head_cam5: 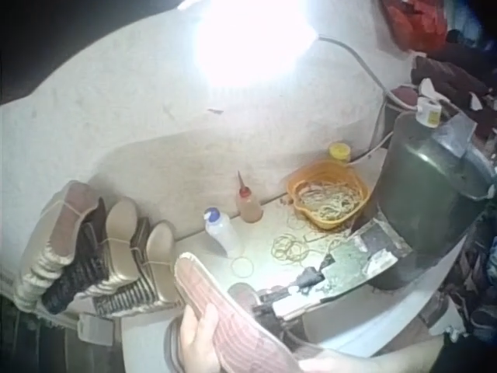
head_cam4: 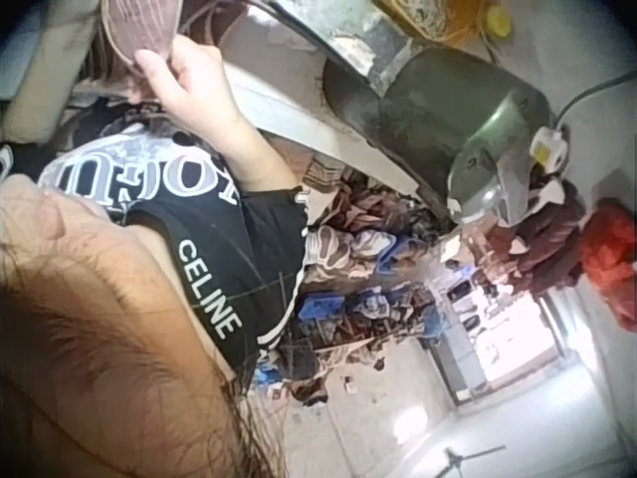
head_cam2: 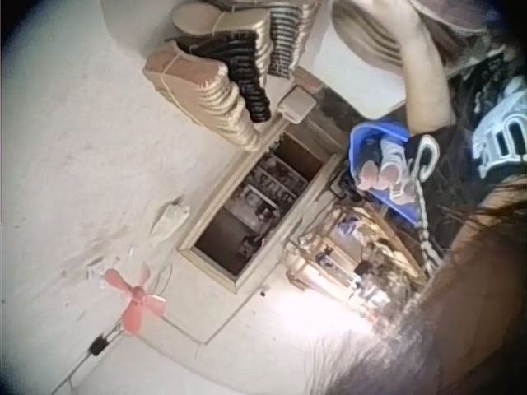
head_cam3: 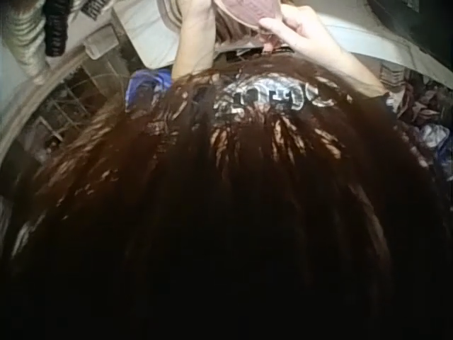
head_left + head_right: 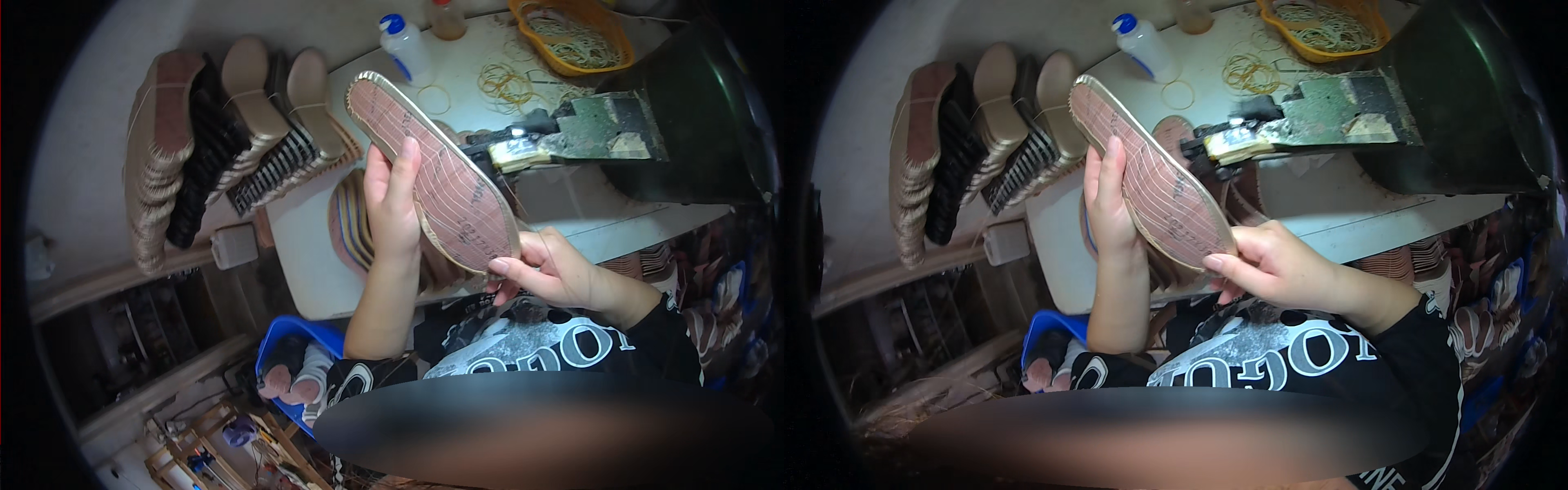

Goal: The recorder is inspecting and stacking a large quantity of shoe soles at a workbench.

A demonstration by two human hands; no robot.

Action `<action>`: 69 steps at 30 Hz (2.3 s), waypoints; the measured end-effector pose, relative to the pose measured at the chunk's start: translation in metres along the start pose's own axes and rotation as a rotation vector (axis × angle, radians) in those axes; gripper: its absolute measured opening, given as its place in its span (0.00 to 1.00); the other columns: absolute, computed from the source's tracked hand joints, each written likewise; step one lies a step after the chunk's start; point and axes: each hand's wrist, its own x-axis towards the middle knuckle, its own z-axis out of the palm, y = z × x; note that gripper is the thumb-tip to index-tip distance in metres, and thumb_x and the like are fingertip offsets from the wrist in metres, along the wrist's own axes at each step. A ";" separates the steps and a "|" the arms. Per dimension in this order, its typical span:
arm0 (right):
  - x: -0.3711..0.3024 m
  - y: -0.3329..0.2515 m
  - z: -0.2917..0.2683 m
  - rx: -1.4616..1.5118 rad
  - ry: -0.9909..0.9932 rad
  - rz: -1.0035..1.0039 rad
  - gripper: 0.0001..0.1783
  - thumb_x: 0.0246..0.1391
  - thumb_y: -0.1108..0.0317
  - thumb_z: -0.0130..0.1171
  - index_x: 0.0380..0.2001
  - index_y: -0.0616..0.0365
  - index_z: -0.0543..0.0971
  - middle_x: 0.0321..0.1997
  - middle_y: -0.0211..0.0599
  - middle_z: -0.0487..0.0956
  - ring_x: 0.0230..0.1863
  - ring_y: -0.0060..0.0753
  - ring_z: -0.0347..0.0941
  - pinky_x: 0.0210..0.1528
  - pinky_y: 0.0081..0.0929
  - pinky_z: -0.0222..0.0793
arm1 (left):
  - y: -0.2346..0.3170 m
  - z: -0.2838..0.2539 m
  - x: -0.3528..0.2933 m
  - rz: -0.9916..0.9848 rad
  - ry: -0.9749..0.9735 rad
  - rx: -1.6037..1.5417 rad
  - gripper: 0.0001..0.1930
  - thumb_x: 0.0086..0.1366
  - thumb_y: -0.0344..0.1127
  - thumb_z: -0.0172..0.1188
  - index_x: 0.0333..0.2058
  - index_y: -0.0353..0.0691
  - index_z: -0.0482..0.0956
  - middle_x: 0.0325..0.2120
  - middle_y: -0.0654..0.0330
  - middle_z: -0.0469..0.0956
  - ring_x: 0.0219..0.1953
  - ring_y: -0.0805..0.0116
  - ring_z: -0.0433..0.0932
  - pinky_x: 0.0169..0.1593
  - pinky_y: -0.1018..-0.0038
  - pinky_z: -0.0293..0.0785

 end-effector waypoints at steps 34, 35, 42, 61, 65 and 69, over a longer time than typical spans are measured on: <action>0.025 0.071 0.035 -1.242 -0.072 -0.623 0.26 0.50 0.59 0.63 0.51 0.57 0.73 0.64 0.41 0.65 0.64 0.43 0.62 0.64 0.42 0.54 | -0.019 -0.170 -0.130 0.189 0.769 0.877 0.40 0.46 0.43 0.75 0.51 0.27 0.63 0.48 0.48 0.66 0.57 0.54 0.61 0.60 0.60 0.57; 0.020 0.065 0.036 -1.248 -0.057 -0.613 0.26 0.50 0.59 0.63 0.51 0.57 0.73 0.64 0.41 0.65 0.64 0.43 0.62 0.64 0.42 0.54 | -0.009 -0.154 -0.129 0.185 0.752 0.873 0.40 0.46 0.43 0.75 0.51 0.27 0.63 0.48 0.48 0.66 0.57 0.54 0.61 0.60 0.60 0.57; 0.012 0.031 0.068 -0.220 0.223 -0.367 0.18 0.53 0.68 0.62 0.45 0.64 0.73 0.40 0.38 0.75 0.41 0.27 0.74 0.43 0.26 0.71 | -0.020 -0.025 -0.121 0.229 0.109 0.158 0.47 0.60 0.57 0.60 0.64 0.37 0.43 0.55 0.51 0.60 0.59 0.62 0.60 0.62 0.64 0.55; 0.005 -0.015 -0.022 -0.014 -0.055 -0.119 0.11 0.56 0.66 0.61 0.29 0.65 0.82 0.22 0.27 0.78 0.24 0.14 0.71 0.28 0.16 0.68 | -0.014 0.032 -0.082 0.131 0.056 0.023 0.17 0.62 0.30 0.60 0.48 0.31 0.71 0.42 0.57 0.78 0.42 0.74 0.76 0.48 0.76 0.72; 0.017 -0.020 -0.025 -0.241 0.137 -0.197 0.11 0.56 0.67 0.60 0.27 0.66 0.83 0.21 0.29 0.79 0.23 0.12 0.69 0.26 0.17 0.65 | -0.018 0.036 -0.068 0.231 0.115 0.120 0.18 0.61 0.28 0.62 0.48 0.32 0.71 0.42 0.58 0.77 0.42 0.74 0.76 0.49 0.77 0.71; 0.023 -0.028 -0.030 -0.345 0.290 -0.240 0.14 0.56 0.65 0.60 0.24 0.66 0.81 0.17 0.23 0.74 0.21 0.11 0.63 0.24 0.17 0.62 | -0.012 0.022 -0.052 -0.004 0.035 0.020 0.23 0.59 0.26 0.63 0.52 0.32 0.68 0.44 0.56 0.76 0.44 0.69 0.76 0.51 0.74 0.72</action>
